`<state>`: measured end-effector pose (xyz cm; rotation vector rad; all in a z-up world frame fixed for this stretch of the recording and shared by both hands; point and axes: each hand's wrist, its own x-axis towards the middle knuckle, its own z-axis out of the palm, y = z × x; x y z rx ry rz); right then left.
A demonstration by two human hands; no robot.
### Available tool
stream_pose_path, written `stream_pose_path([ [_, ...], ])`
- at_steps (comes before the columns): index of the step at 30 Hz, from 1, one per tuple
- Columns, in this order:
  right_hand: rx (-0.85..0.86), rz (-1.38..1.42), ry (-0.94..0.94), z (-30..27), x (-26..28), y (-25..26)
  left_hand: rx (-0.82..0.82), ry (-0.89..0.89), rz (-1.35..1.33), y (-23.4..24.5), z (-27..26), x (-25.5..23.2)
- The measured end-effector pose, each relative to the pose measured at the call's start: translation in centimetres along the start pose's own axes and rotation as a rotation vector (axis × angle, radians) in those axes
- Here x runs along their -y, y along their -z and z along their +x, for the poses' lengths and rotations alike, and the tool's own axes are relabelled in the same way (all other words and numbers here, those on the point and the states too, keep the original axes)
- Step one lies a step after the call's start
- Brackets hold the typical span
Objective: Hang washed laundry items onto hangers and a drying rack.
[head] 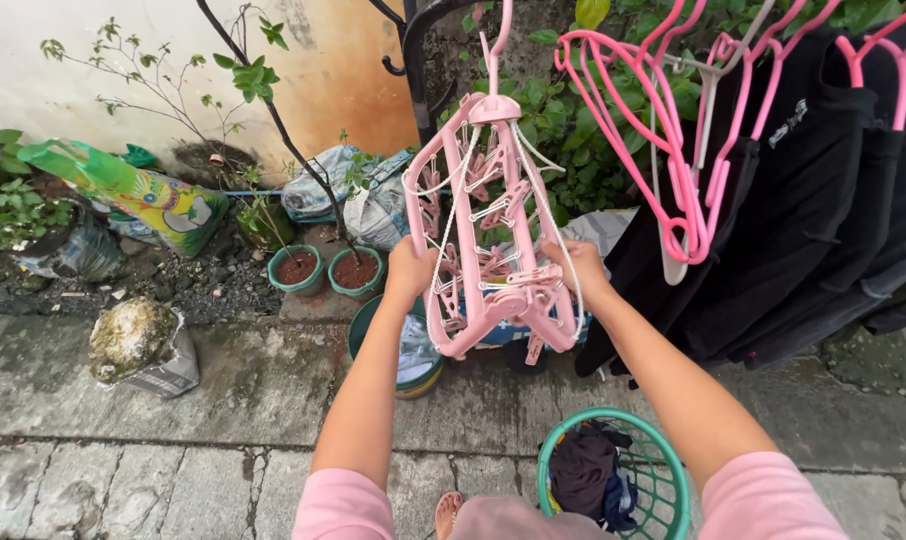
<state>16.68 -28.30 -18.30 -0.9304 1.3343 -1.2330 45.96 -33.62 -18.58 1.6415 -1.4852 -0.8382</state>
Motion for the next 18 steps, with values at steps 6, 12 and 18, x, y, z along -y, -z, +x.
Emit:
stream_pose_path([
  [6,0.202,-0.876,1.135,4.4,-2.8,1.4,0.257,0.044,-0.463,-2.6,-1.1,-0.8],
  [12,-0.033,-0.949,0.434,-2.2,4.5,-3.7,0.224,0.055,-0.568,-3.6,-0.9,0.1],
  [18,-0.181,-1.015,0.828,-1.1,4.0,-2.1,0.198,0.044,-0.315,-2.8,-1.1,-0.6],
])
